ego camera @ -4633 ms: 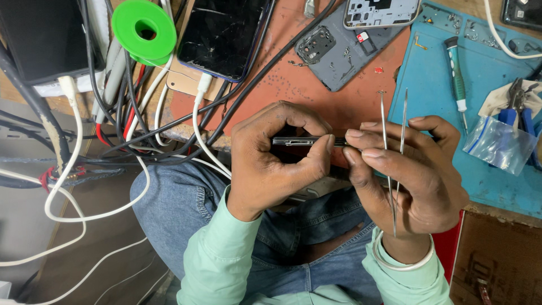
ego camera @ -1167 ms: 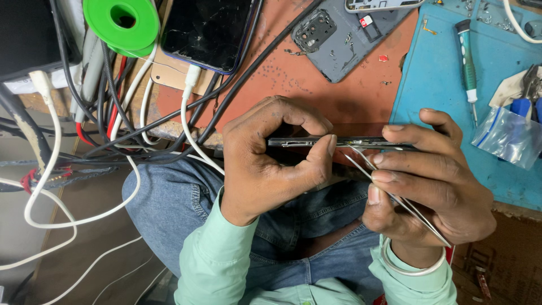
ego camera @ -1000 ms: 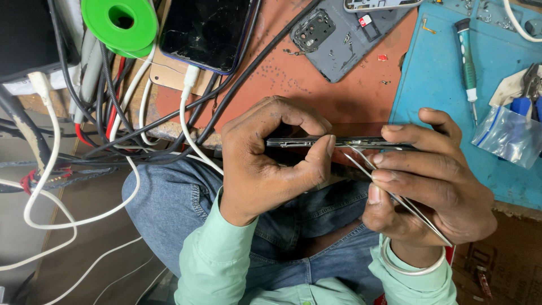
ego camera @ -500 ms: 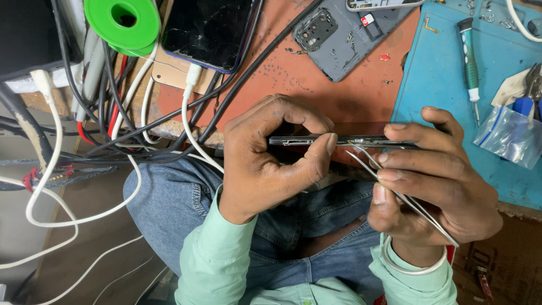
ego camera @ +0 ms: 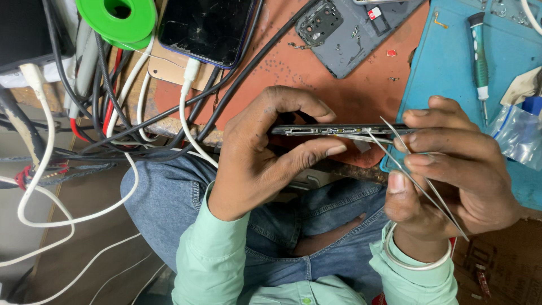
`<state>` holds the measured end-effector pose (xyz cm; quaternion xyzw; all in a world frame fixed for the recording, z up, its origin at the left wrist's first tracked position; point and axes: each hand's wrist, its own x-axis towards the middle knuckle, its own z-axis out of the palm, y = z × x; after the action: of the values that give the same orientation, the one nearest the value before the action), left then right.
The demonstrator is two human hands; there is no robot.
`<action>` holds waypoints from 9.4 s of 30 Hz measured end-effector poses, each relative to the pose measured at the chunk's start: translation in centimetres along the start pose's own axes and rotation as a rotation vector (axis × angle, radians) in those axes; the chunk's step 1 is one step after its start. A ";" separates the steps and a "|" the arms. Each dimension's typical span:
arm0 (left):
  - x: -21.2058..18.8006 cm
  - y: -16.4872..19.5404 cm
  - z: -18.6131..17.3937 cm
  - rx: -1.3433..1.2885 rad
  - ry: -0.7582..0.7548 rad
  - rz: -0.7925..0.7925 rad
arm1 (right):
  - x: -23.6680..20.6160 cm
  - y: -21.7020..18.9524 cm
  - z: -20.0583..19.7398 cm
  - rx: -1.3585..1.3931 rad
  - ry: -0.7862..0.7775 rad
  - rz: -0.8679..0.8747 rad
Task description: The person uses tweezers to adjust internal components of a disassembled smartphone, then reassembles the device by placing the back cover and securing it. The person tests the phone by turning it on and interacting with the screen, then disassembles it again to continue working on the internal parts.
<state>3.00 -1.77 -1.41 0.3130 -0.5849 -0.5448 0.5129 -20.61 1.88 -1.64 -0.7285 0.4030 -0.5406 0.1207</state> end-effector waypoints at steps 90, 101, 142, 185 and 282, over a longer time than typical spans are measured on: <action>-1.1 -3.6 0.9 0.616 0.229 0.480 | -5.6 3.4 -2.0 0.137 0.037 0.335; -1.3 -3.1 0.8 0.283 0.212 0.232 | -5.4 4.0 -1.1 0.181 0.129 0.256; -1.2 -1.3 0.2 0.522 0.095 0.273 | -1.2 1.6 -3.4 -0.137 -0.451 -0.184; -1.2 -1.0 0.8 0.585 0.072 0.265 | -0.6 1.3 -2.6 -0.153 -0.415 -0.260; -2.2 -4.6 0.2 0.382 0.244 0.428 | 4.2 -5.2 2.3 -0.421 -0.423 -0.213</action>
<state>2.57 -0.63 -6.42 0.3365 -0.6635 -0.2628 0.6143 -15.87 1.64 3.50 -0.8718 0.3938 -0.2913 -0.0089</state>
